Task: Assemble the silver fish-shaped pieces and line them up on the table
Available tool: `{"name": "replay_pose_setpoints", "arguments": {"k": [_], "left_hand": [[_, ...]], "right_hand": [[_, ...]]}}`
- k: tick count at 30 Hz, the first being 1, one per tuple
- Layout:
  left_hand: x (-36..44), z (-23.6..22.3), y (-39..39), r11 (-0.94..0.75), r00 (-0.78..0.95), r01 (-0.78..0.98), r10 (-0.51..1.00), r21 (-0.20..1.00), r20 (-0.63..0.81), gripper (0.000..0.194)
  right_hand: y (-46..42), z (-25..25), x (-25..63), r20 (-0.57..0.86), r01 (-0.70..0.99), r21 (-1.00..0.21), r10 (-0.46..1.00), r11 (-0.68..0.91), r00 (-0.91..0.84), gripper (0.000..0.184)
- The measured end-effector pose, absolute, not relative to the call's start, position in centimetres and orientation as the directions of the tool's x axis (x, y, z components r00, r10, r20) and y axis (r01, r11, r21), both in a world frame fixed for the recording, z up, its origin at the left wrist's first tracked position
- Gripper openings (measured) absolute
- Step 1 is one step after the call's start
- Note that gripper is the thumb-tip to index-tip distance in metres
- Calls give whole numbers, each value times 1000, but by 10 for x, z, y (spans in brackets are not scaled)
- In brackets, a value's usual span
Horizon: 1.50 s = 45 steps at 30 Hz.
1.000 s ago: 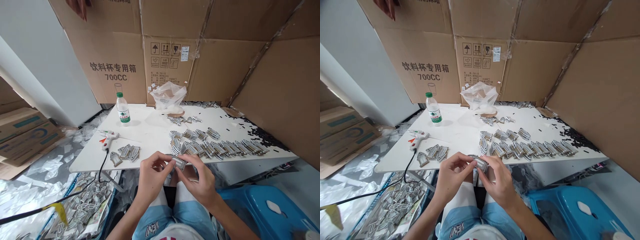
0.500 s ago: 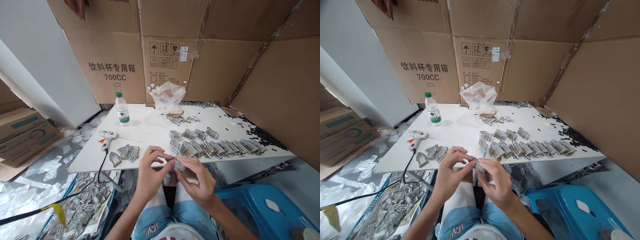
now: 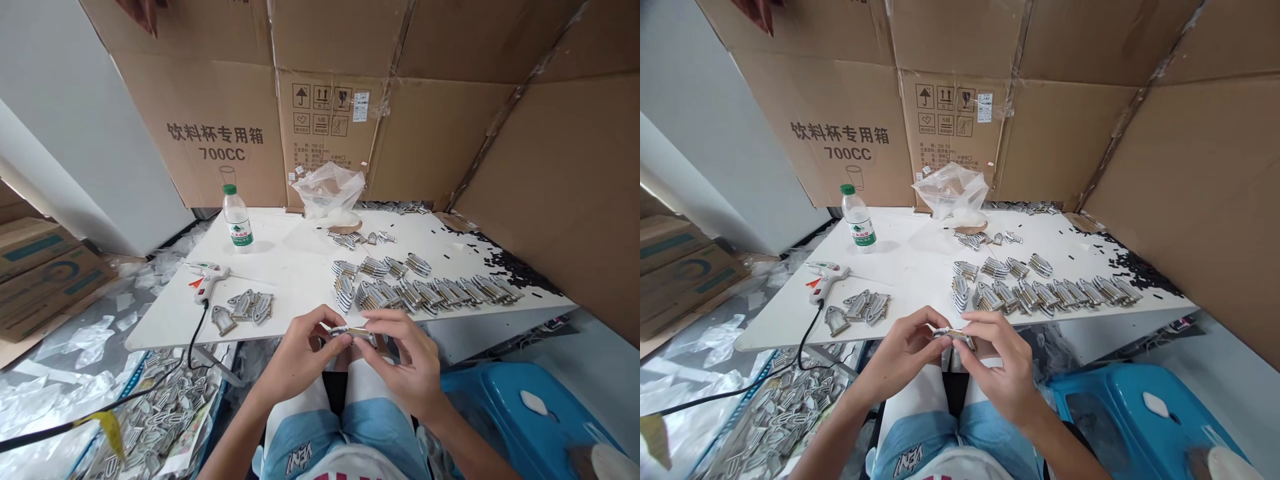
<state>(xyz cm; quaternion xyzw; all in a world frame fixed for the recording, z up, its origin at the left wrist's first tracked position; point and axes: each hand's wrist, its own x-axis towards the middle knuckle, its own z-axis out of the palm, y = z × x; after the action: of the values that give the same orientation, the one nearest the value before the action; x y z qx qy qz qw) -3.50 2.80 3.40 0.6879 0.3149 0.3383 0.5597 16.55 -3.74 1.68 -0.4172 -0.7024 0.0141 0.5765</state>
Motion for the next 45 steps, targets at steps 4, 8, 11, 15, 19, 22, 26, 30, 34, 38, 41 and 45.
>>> {"name": "replay_pose_setpoints", "arguments": {"k": [4, 8, 11, 15, 19, 22, 26, 30, 34, 38, 41, 45], "left_hand": [[-34, 34, 26, -112, 587, 2, 805, 994, 89, 22], [-32, 32, 26, -74, 537, 11, 842, 997, 57, 22], [-30, 30, 26, -46, 529, 31, 848, 998, 23, 28], [-29, 30, 26, -108, 489, 119, 871, 987, 37, 38], [-31, 23, 34, -310, 404, 397, 904, 864, 138, 21], [-33, 7, 44, -511, 415, 577, 855, 637, 311, 4], [-33, -17, 52, -643, 544, 675, 765, 361, 344, 35], [-33, -30, 54, -638, 576, 729, 768, 250, 280, 58], [-34, -32, 57, -624, 573, 755, 778, 202, 258, 58], [-35, -31, 60, -638, 584, 745, 765, 194, 272, 47], [-33, -30, 60, -642, 578, 738, 761, 210, 294, 52], [-33, -30, 59, -629, 559, 747, 769, 213, 312, 56]], "right_hand": [[-33, 18, 180, 794, 602, -350, 568, 718, -216, 27], [-29, 22, 189, 723, 634, -221, 561, 741, -404, 27], [-27, 32, 199, 677, 628, -162, 549, 761, -490, 28], [-14, 53, 245, 679, 672, -174, 582, 720, -447, 27], [24, 58, 339, 711, 888, -333, 703, 317, 16, 14], [61, 43, 417, 566, 904, -428, 772, -26, 290, 35], [99, 12, 485, 308, 879, -412, 871, -240, 382, 43], [119, -18, 506, 168, 880, -388, 918, -273, 358, 36], [133, -32, 511, 63, 893, -352, 945, -279, 320, 20], [161, -20, 517, 19, 902, -286, 939, -324, 344, 19], [198, -7, 508, 70, 907, -275, 934, -318, 349, 22], [255, -9, 469, 58, 920, -338, 971, -198, 231, 46]]}}
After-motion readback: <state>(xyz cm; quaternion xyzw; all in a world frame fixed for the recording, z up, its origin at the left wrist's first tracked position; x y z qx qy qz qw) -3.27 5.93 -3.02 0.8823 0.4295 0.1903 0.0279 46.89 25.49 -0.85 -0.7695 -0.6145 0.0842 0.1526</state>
